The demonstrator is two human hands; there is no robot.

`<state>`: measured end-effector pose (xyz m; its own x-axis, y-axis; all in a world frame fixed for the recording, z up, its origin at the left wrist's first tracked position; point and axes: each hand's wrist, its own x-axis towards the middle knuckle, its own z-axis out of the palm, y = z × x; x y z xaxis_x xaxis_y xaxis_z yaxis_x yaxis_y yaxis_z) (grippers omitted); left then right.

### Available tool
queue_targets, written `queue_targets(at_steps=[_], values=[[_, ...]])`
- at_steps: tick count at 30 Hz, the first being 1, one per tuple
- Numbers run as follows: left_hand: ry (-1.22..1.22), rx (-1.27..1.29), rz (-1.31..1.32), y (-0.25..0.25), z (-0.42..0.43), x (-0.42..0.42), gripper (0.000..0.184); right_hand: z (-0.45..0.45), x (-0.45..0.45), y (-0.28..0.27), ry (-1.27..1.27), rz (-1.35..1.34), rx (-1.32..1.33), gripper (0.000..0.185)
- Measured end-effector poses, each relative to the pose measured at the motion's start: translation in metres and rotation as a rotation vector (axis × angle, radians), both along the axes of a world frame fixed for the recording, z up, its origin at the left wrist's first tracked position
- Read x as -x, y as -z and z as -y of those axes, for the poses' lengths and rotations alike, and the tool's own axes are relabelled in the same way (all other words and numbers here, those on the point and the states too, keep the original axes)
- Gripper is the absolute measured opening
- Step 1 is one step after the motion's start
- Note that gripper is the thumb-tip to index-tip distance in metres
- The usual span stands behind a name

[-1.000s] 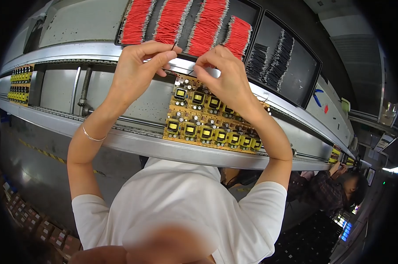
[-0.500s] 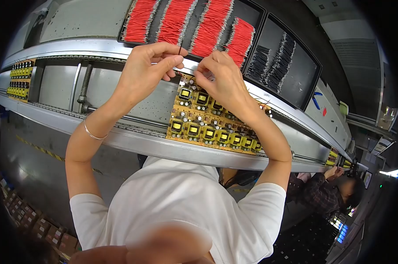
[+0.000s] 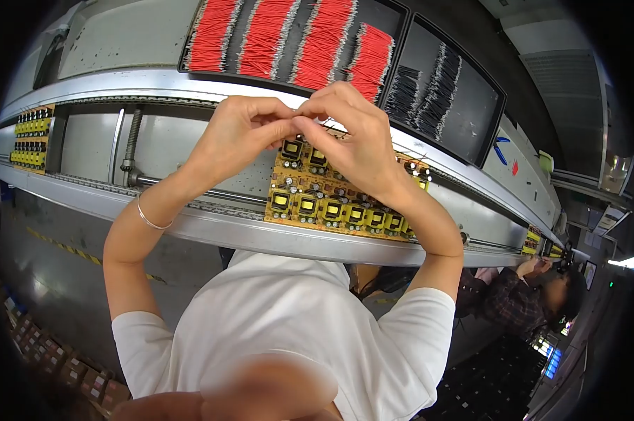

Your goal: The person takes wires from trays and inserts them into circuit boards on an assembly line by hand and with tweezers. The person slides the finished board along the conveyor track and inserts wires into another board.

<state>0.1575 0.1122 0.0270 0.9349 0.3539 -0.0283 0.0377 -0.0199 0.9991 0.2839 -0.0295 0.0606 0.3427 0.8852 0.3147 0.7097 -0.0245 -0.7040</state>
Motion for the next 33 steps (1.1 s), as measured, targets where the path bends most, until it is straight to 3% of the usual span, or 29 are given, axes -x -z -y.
queue_targets(at_steps=[6,10,11,13,18,23,26,30,33], values=[[0.086,-0.139,0.014,0.000,0.007,0.003,0.010,0.020,-0.025,-0.016,0.078,-0.152,-0.089,0.008],[0.088,-0.246,0.020,0.006,0.004,0.007,0.008,0.037,-0.048,-0.032,0.413,0.348,0.201,0.010],[0.076,-0.242,0.025,0.006,0.003,0.007,0.008,0.040,-0.054,-0.029,0.420,0.351,0.200,0.010],[0.054,-0.236,0.038,0.008,0.003,0.006,0.007,0.047,-0.064,-0.017,0.452,0.633,0.454,0.012],[0.036,-0.339,0.155,0.014,0.006,0.008,0.006,0.058,-0.075,0.016,0.372,0.667,0.397,0.011],[-0.102,-0.606,0.224,0.014,0.005,0.003,0.007,0.107,-0.058,-0.015,0.416,0.512,0.253,0.010],[-0.107,-0.784,0.336,0.007,0.012,-0.012,0.009,0.163,-0.057,-0.026,0.469,0.457,0.347,0.009],[-0.099,-1.180,0.488,0.015,-0.004,-0.029,0.012,0.194,-0.043,-0.009,0.466,0.281,0.700,0.010],[0.012,-1.370,0.342,0.013,0.019,-0.065,0.012,0.226,-0.044,0.016,0.335,0.126,0.698,0.013]])
